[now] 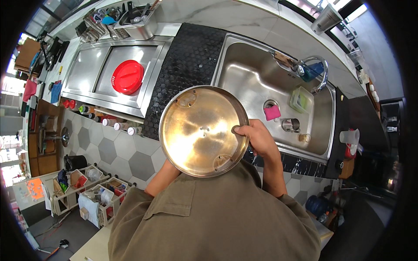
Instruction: The person performs various maintenance tasks in a commercial kitchen. They wipe down a counter, pour water into a coffee urn, and retrieve tools from a cabinet. The person then uses a screwdriver to adjust a metal lid, likely for a coffee machine, and cleans the lid in the sink.
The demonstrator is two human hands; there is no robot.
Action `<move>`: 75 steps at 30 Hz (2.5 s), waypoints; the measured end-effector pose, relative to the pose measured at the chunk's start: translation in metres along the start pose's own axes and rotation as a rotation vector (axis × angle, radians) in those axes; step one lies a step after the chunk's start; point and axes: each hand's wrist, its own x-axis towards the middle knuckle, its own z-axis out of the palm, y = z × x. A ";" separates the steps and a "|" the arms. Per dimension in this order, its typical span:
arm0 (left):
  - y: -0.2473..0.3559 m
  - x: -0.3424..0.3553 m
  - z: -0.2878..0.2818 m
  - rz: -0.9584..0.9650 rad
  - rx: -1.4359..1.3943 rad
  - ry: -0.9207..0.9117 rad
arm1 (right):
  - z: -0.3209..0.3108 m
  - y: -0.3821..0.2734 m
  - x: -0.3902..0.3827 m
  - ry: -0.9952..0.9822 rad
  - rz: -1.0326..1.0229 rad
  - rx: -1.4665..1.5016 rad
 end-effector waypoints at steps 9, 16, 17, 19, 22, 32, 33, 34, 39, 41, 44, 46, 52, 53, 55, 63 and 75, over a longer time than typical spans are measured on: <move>0.000 -0.001 -0.002 -0.017 -0.003 -0.004 | -0.001 0.001 -0.005 0.016 -0.025 -0.007; -0.002 -0.002 -0.002 -0.024 -0.008 -0.003 | 0.000 -0.001 -0.006 0.018 -0.039 -0.036; -0.002 -0.002 -0.002 -0.028 -0.007 -0.004 | -0.001 -0.001 -0.006 0.013 -0.035 -0.042; -0.003 -0.002 -0.003 -0.028 -0.010 -0.004 | -0.001 -0.003 -0.006 0.012 -0.033 -0.054; -0.003 -0.003 -0.003 -0.030 -0.011 -0.005 | -0.001 -0.004 -0.008 0.019 -0.044 -0.071; -0.001 -0.002 -0.004 -0.022 -0.017 0.001 | -0.017 0.014 -0.004 0.024 -0.134 0.168; -0.001 -0.002 -0.004 -0.020 -0.017 0.001 | -0.022 0.018 -0.003 0.001 -0.148 0.246; -0.001 -0.001 -0.004 -0.021 -0.017 0.002 | -0.024 0.019 -0.003 0.027 -0.173 0.288; -0.001 0.000 -0.004 -0.019 -0.021 0.005 | -0.041 0.030 -0.005 0.099 -0.244 0.349; -0.002 0.000 -0.004 -0.021 -0.023 0.004 | -0.047 0.034 -0.006 0.134 -0.265 0.302; -0.001 0.001 -0.003 -0.020 -0.023 0.007 | -0.047 0.034 -0.009 0.179 -0.354 0.314; -0.002 0.001 -0.003 -0.021 -0.024 0.008 | -0.048 0.037 -0.009 0.190 -0.380 0.318; -0.001 0.002 -0.003 -0.018 -0.028 0.008 | -0.052 0.036 -0.011 0.141 -0.328 0.313; -0.002 0.002 -0.002 -0.017 -0.026 0.008 | -0.051 0.037 -0.010 0.143 -0.328 0.318; -0.001 0.001 -0.002 -0.015 -0.029 0.009 | -0.052 0.039 -0.009 0.130 -0.349 0.331; -0.001 0.001 -0.003 -0.017 -0.035 0.007 | -0.057 0.036 -0.013 0.362 -0.404 0.222; -0.002 0.002 -0.005 -0.028 -0.042 -0.005 | -0.025 0.000 -0.036 0.388 -0.623 0.322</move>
